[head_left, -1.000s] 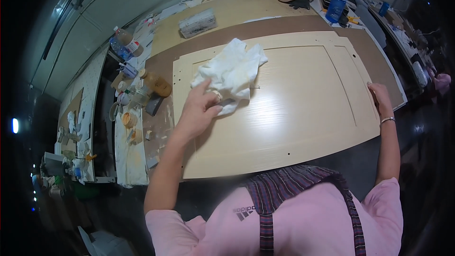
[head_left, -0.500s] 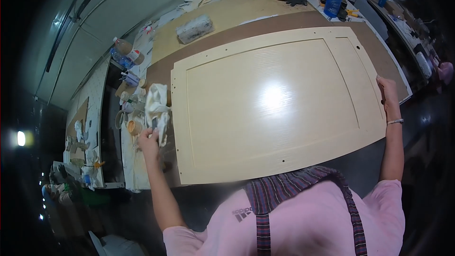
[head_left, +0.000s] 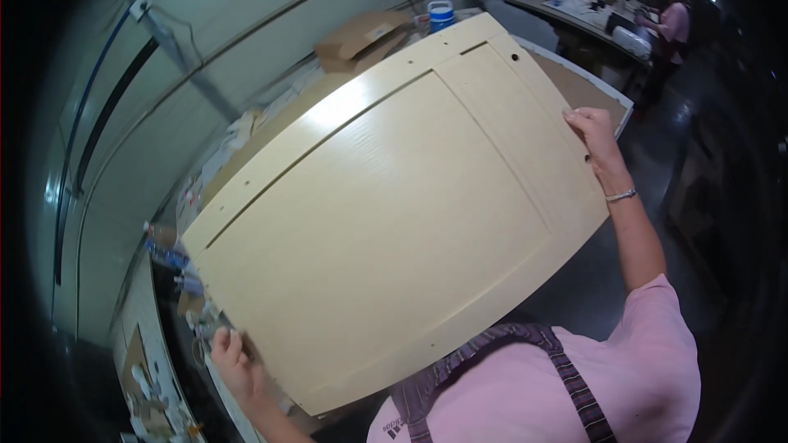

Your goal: The person wipes wood panels with a cloth, uses a scraper to clean residue from the recessed edges, and uses a sanding block on a surface.

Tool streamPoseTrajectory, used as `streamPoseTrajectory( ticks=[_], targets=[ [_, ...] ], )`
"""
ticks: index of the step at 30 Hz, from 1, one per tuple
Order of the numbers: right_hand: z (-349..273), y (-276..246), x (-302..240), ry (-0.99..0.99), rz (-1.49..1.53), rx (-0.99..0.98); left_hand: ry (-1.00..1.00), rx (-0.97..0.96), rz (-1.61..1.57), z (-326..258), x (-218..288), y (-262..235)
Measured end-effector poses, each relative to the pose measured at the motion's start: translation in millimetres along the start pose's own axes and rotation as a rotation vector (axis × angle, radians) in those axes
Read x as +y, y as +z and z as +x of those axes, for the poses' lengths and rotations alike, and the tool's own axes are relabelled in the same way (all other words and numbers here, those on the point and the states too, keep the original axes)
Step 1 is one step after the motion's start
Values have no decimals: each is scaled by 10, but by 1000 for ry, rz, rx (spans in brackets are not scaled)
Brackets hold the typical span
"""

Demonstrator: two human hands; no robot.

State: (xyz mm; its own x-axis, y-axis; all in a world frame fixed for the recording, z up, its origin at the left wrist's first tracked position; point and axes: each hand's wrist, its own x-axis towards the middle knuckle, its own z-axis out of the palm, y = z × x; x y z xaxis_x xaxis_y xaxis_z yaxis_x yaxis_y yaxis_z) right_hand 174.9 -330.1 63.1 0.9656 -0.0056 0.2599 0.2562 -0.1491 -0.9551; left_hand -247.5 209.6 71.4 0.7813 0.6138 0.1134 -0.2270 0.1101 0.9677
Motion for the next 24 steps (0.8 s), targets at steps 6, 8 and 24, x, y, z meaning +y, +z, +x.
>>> streamPoseTrajectory(
  ticks=[6, 8, 24],
  targets=[
    [186, 7, -31, -175, 170, 47, 266, 53, 67, 426, 272, -1],
    [248, -10, 134, -226, 192, 61, 305, 178, 21, 567, 61, 10],
    [-37, 119, 321, 28, 124, 164, 520, 370, 543, 592, 107, 417]
  ],
)
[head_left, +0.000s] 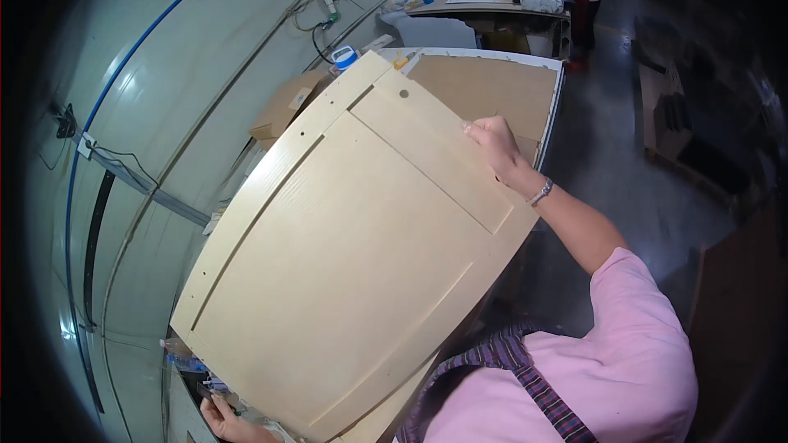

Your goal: The person wipes wood panels with a cloth, uses a scraper to clean residue from the recessed edges, and uses a sanding block on a surface.

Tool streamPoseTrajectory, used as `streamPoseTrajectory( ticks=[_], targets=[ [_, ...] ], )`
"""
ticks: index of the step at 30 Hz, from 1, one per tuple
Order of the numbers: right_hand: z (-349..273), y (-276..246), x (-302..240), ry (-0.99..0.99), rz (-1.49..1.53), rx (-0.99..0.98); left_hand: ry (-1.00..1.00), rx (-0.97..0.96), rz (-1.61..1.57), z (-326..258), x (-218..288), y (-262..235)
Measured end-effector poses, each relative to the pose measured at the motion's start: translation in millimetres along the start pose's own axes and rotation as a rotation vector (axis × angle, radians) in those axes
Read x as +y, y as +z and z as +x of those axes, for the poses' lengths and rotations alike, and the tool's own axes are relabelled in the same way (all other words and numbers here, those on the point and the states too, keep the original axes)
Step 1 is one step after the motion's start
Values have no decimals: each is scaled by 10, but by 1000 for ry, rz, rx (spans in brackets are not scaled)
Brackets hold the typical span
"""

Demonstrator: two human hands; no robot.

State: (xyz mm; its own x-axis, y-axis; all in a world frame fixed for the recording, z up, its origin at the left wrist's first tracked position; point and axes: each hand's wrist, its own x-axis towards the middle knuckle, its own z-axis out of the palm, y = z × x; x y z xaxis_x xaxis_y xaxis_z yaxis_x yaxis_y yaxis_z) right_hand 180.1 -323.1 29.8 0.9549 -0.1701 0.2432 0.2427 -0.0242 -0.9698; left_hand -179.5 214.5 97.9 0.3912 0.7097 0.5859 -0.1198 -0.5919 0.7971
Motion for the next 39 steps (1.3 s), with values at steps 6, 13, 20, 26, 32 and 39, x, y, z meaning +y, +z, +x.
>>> streamPoseTrajectory(
  ticks=[6, 13, 20, 26, 32, 39],
  targets=[
    [-467, -16, -53, 84, 54, -107, 158, -613, -179, -521, 1183, 1985],
    [-840, -224, -70, 134, 6, -94, 554, -665, -81, -793, 1530, 3539],
    [-1047, -414, -204, 195, -14, -81, 766, -551, 58, -1009, 1530, 4235],
    [-1056, -400, -292, 237, -54, -95, 917, -527, 135, -1033, 1628, 4327],
    [-1048, -376, -357, 194, -46, -94, 935, -513, 111, -977, 1690, 4286],
    [-1057, -397, -350, 208, -53, -89, 908, -535, 124, -977, 1773, 4240]
  ],
)
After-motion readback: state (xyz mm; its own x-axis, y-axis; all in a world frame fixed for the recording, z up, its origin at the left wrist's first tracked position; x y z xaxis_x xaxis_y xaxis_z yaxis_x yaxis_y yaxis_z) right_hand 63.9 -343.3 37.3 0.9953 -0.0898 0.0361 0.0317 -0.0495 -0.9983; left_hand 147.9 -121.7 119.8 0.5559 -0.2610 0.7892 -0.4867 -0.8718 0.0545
